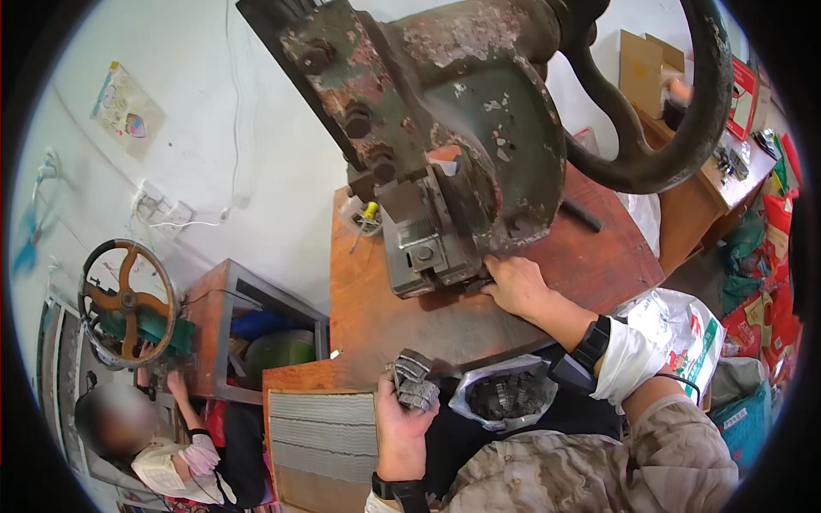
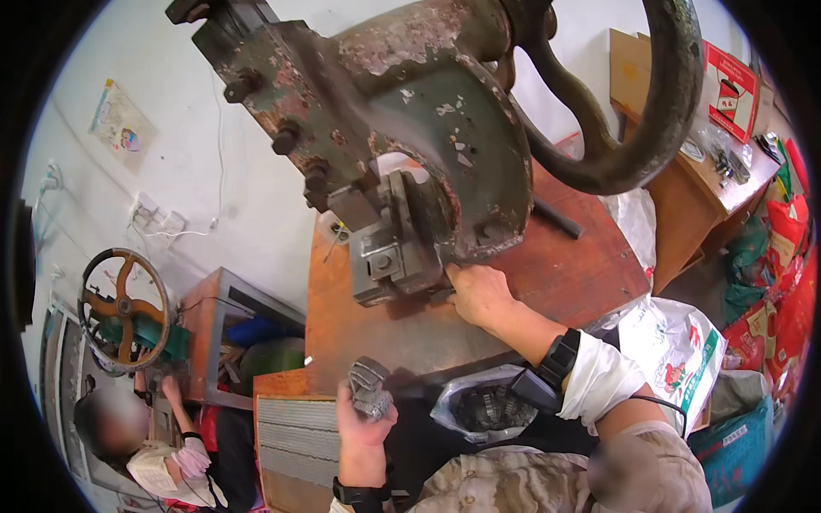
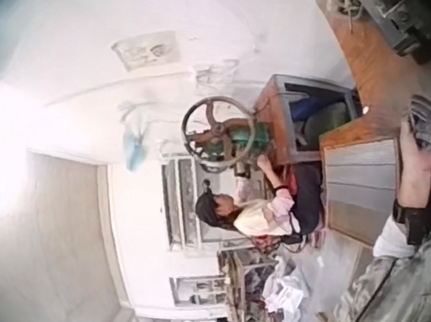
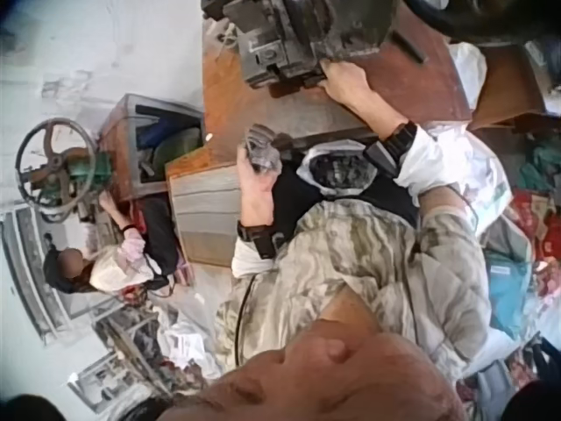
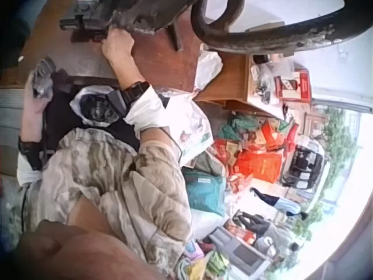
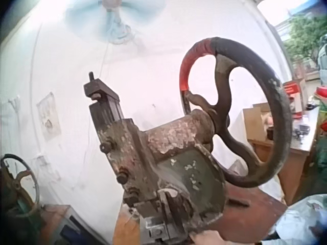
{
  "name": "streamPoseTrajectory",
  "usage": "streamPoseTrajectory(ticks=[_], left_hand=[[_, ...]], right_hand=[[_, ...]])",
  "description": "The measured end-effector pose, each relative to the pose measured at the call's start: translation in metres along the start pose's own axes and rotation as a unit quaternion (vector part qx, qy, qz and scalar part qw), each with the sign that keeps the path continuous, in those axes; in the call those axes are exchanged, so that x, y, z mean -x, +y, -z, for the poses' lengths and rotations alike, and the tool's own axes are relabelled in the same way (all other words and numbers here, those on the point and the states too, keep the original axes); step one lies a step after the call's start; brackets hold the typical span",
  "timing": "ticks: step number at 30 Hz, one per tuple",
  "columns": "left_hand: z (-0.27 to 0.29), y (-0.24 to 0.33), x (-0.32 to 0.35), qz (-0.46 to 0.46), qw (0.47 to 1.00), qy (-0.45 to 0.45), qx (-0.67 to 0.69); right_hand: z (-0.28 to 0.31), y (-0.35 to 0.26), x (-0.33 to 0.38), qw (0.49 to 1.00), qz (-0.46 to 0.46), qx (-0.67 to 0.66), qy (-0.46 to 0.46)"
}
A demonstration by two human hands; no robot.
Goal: Insert small metal components into a press, operate the press, and collect the finished parts.
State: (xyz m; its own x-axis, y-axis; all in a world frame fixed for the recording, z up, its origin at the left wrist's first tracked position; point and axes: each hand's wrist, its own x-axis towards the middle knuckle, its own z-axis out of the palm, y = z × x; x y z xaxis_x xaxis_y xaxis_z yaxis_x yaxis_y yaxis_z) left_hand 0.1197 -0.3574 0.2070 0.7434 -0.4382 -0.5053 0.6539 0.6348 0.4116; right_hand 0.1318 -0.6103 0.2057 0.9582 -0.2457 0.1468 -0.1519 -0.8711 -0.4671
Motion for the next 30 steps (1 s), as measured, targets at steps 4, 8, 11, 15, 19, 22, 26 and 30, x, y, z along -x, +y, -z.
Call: streamPoseTrajectory(ticks=[4,8,11,15,19,22,26,30], left_hand=[[0.000,-0.031,0.009,0.028,0.978,0.085,-0.191],[0.070,-0.060,-0.005,0.130,0.898,-0.004,-0.420],[0.121,-0.106,-0.040,0.121,0.875,0.083,-0.462],[0.163,-0.083,-0.043,0.003,0.693,0.032,-0.721],[0.237,0.002,0.025,-0.311,0.529,0.316,-0.724],[0.342,0.088,0.083,-0.313,0.401,0.555,-0.658],[0.452,0.191,0.107,-0.289,0.360,0.575,-0.675],[0.424,0.234,0.065,-0.194,0.329,0.550,-0.743]], right_hand=[[0.019,0.016,0.036,0.981,0.106,-0.160,-0.024],[0.020,0.006,0.090,0.937,0.133,-0.249,-0.205],[-0.046,0.019,0.120,0.955,0.128,-0.142,-0.225],[-0.114,0.047,0.145,0.965,0.108,-0.062,-0.231],[-0.129,0.062,0.140,0.955,0.122,-0.085,-0.257],[-0.126,0.057,0.134,0.947,0.139,-0.075,-0.280],[-0.125,0.062,0.136,0.938,0.126,-0.017,-0.323],[-0.138,0.065,0.148,0.914,0.092,0.082,-0.386]])
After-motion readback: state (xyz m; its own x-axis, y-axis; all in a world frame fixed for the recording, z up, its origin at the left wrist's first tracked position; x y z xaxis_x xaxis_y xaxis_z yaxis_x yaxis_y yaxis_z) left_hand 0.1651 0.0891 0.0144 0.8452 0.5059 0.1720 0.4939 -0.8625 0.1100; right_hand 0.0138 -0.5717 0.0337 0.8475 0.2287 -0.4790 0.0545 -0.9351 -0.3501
